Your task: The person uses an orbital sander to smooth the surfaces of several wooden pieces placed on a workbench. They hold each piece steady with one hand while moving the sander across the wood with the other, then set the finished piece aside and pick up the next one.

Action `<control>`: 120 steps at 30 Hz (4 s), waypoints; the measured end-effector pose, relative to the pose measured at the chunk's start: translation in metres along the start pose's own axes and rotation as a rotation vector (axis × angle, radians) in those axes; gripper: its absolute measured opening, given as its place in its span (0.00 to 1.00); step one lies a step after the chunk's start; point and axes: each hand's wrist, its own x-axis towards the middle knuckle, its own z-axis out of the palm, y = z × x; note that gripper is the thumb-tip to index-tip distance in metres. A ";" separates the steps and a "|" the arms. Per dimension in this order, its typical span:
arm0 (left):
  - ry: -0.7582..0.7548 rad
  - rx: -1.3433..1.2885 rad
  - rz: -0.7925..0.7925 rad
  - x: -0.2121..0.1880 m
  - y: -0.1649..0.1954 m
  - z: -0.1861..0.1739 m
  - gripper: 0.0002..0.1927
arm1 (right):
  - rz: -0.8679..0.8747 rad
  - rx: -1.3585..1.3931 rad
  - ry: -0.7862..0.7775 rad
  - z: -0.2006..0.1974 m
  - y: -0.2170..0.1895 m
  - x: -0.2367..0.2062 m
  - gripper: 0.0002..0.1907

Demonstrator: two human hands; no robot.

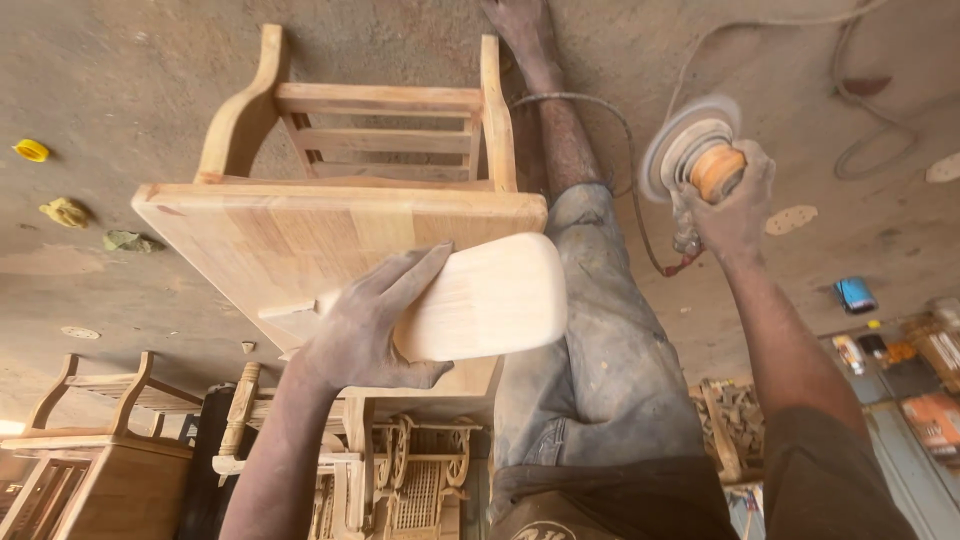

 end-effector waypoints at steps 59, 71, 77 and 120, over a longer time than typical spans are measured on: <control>0.399 0.923 -0.152 -0.072 -0.150 0.167 0.36 | -0.280 0.036 -0.198 -0.021 -0.021 0.075 0.41; 0.710 0.666 -0.252 -0.028 -0.086 0.100 0.47 | -0.234 0.141 -0.104 -0.023 -0.047 0.076 0.41; 0.642 0.611 -0.386 0.001 -0.069 0.114 0.51 | -0.107 0.512 -0.281 -0.034 -0.063 0.098 0.36; 1.019 0.537 -0.599 0.009 -0.147 0.167 0.49 | -0.492 -0.209 -0.602 -0.032 -0.357 0.136 0.34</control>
